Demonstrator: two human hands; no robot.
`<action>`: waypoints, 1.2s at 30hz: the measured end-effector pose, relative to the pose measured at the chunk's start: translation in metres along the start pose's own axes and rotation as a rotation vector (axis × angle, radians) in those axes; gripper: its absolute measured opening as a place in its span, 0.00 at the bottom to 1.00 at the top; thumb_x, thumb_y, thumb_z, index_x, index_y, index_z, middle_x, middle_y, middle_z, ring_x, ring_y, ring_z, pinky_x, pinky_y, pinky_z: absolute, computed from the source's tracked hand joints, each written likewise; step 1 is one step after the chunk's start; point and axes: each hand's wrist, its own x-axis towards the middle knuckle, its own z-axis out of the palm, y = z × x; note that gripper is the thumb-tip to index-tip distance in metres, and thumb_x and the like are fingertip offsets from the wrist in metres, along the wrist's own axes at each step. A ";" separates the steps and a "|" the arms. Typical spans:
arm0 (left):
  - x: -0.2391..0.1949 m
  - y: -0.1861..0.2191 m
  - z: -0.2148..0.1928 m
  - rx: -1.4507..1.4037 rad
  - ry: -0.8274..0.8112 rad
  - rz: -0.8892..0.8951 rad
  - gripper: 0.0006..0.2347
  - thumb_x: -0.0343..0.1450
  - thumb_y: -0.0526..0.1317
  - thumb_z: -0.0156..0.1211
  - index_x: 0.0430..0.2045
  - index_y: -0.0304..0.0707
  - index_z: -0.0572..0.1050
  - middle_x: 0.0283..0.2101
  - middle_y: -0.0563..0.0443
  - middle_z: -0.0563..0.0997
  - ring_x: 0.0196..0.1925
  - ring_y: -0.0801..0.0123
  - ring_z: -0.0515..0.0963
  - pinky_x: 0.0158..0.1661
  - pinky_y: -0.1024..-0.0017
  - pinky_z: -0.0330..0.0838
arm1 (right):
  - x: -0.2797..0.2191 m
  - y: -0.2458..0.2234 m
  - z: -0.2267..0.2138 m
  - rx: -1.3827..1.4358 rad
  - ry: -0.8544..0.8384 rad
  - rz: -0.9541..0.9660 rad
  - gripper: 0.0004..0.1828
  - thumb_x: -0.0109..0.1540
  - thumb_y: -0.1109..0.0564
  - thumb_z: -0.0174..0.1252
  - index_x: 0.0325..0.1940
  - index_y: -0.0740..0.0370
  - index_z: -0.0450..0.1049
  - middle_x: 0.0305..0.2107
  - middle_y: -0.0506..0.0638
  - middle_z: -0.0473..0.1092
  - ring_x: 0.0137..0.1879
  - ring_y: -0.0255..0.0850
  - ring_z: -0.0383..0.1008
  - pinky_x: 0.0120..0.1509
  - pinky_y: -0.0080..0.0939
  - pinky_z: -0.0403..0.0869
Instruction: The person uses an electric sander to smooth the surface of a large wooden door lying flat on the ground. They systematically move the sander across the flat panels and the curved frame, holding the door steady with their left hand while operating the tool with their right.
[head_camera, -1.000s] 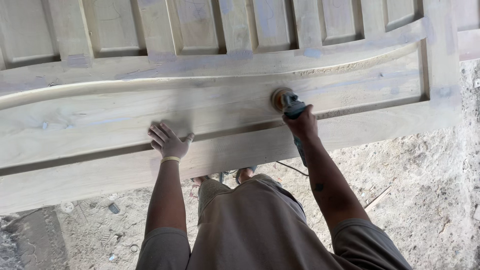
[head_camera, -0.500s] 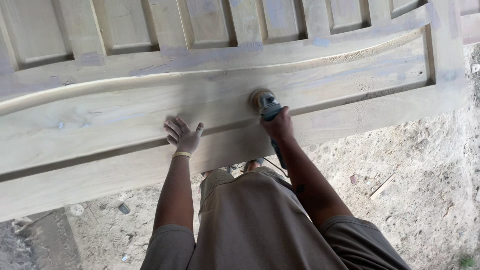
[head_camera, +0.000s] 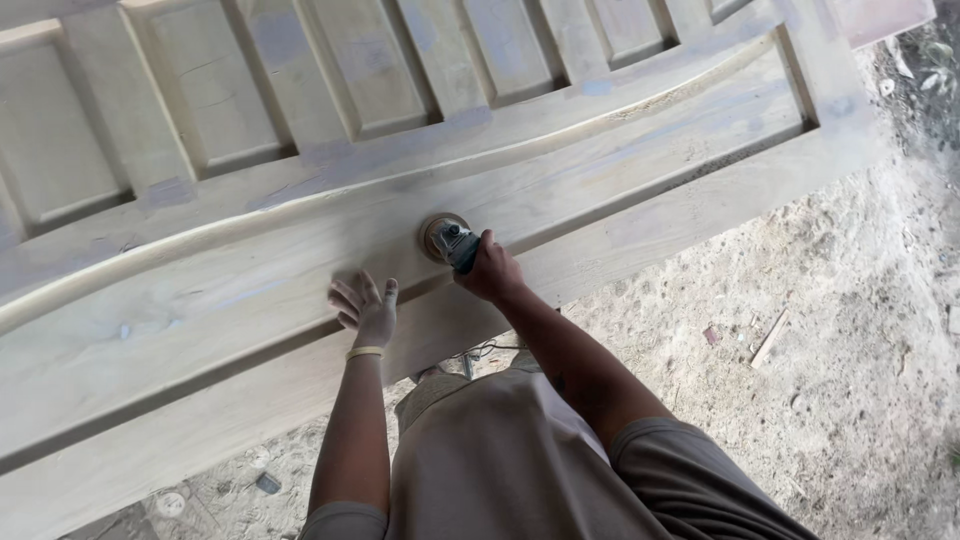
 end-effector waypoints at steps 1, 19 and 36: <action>0.001 0.005 0.003 0.064 0.023 0.002 0.43 0.71 0.71 0.35 0.76 0.49 0.32 0.74 0.33 0.11 0.73 0.34 0.06 0.67 0.31 0.14 | 0.004 0.013 -0.012 -0.001 0.006 0.011 0.38 0.53 0.44 0.67 0.55 0.67 0.57 0.40 0.69 0.75 0.48 0.67 0.78 0.52 0.64 0.78; -0.027 0.201 0.098 0.418 -0.175 -0.155 0.59 0.61 0.74 0.59 0.74 0.54 0.20 0.72 0.33 0.07 0.71 0.29 0.07 0.69 0.32 0.22 | 0.092 0.209 -0.181 -0.049 0.068 0.018 0.40 0.52 0.43 0.70 0.52 0.69 0.56 0.37 0.73 0.75 0.46 0.68 0.79 0.49 0.64 0.79; -0.013 0.178 0.114 0.443 -0.092 -0.145 0.60 0.60 0.72 0.62 0.74 0.57 0.19 0.71 0.35 0.04 0.69 0.31 0.04 0.67 0.27 0.21 | 0.163 0.335 -0.272 0.138 0.284 0.455 0.57 0.55 0.40 0.73 0.67 0.75 0.45 0.51 0.76 0.69 0.57 0.65 0.75 0.58 0.59 0.79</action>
